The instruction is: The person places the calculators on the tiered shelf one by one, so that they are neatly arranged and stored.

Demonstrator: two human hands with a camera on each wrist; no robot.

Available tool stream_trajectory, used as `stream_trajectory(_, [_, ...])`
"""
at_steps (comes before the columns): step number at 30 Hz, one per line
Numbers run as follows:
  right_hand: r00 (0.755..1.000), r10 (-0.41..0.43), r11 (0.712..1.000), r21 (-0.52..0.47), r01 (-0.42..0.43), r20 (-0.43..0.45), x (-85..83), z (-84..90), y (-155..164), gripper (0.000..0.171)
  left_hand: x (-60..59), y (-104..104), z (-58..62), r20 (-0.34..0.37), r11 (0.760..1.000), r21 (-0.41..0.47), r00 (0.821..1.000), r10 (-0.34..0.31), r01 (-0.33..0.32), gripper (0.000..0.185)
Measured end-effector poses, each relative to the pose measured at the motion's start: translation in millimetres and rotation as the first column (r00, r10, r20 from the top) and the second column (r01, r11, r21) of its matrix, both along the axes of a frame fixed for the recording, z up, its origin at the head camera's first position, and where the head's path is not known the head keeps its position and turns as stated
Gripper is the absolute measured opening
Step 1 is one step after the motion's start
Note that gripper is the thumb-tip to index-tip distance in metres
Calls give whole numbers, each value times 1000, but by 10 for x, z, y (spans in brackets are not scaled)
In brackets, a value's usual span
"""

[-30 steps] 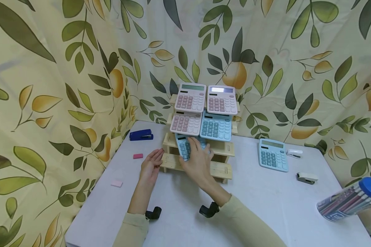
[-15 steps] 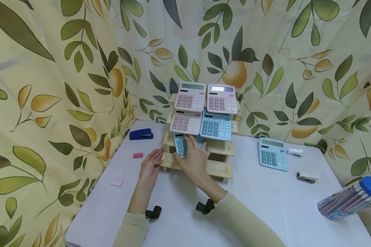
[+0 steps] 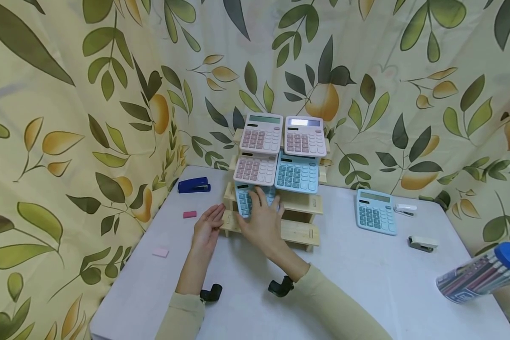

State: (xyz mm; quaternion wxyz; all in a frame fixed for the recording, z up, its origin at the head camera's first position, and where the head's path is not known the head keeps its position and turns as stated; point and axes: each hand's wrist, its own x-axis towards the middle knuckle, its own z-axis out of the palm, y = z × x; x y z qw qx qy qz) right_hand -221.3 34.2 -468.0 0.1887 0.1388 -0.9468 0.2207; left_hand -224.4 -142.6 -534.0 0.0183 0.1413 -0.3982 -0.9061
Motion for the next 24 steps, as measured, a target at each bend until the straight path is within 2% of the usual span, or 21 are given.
stream_trajectory(14, [999,-39,999,-6,39,5,47,-22,-38,77,7,8,-3,3,1000,7,1000,5,-5,66])
stream_trajectory(24, [999,-40,999,12,39,29,-20,27,-86,76,0,-2,26,-1,1000,11,1000,11,-11,65])
